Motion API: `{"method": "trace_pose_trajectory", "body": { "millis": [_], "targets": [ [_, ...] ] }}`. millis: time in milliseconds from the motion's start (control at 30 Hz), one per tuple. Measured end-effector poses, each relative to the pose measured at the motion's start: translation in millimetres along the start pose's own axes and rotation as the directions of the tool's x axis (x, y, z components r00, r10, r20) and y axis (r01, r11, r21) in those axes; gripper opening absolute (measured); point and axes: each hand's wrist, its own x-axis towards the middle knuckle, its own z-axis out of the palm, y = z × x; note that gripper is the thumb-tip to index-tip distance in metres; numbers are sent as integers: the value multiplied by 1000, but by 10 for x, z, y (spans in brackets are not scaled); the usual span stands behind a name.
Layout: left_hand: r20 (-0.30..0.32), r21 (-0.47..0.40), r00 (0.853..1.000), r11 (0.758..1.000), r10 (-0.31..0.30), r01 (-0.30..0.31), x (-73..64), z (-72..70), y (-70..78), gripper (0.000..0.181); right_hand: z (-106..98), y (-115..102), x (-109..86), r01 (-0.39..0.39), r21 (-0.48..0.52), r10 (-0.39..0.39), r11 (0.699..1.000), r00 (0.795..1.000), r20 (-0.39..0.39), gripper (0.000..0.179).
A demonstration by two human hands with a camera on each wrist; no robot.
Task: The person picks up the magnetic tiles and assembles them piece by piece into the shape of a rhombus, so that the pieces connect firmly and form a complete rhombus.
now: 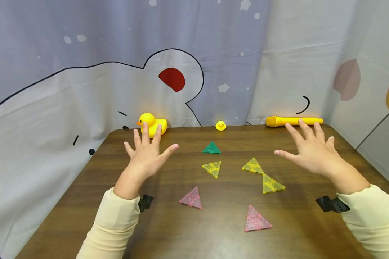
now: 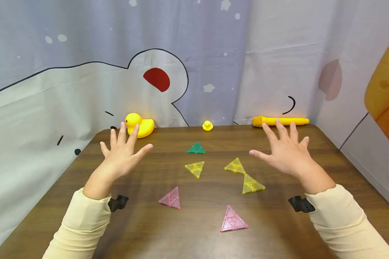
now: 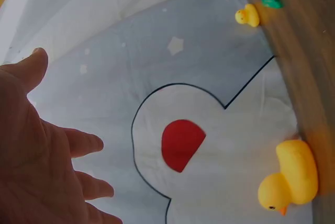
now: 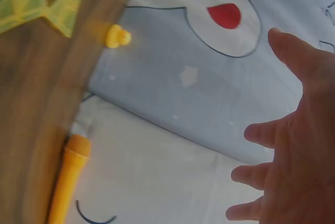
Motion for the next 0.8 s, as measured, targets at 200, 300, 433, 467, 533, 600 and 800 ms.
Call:
{"method": "trace_pose_trajectory", "body": {
  "millis": [200,300,433,467,533,600,800],
  "targets": [
    [21,17,1000,1000,2,-2,-30,136,27,88,196,36,-8,29,33,-30,999,999,34,92],
    [44,33,999,999,7,-9,-44,218,39,88,303,48,-9,59,37,-61,998,997,43,92],
    [74,48,997,999,10,-14,-52,316,37,90,429,59,-9,109,32,-111,993,992,57,93],
    [80,52,997,999,10,-14,-54,338,35,90,459,65,-11,120,29,-122,992,991,61,93],
    [89,59,996,998,10,-15,-59,380,37,90,516,78,-16,143,29,-144,989,987,67,94],
    [109,62,994,998,11,-18,-63,420,46,89,574,93,-22,160,24,-161,987,984,74,94],
    [173,76,985,997,13,-26,-65,523,100,84,734,130,-11,200,27,-202,979,969,139,86]
  ]
}}
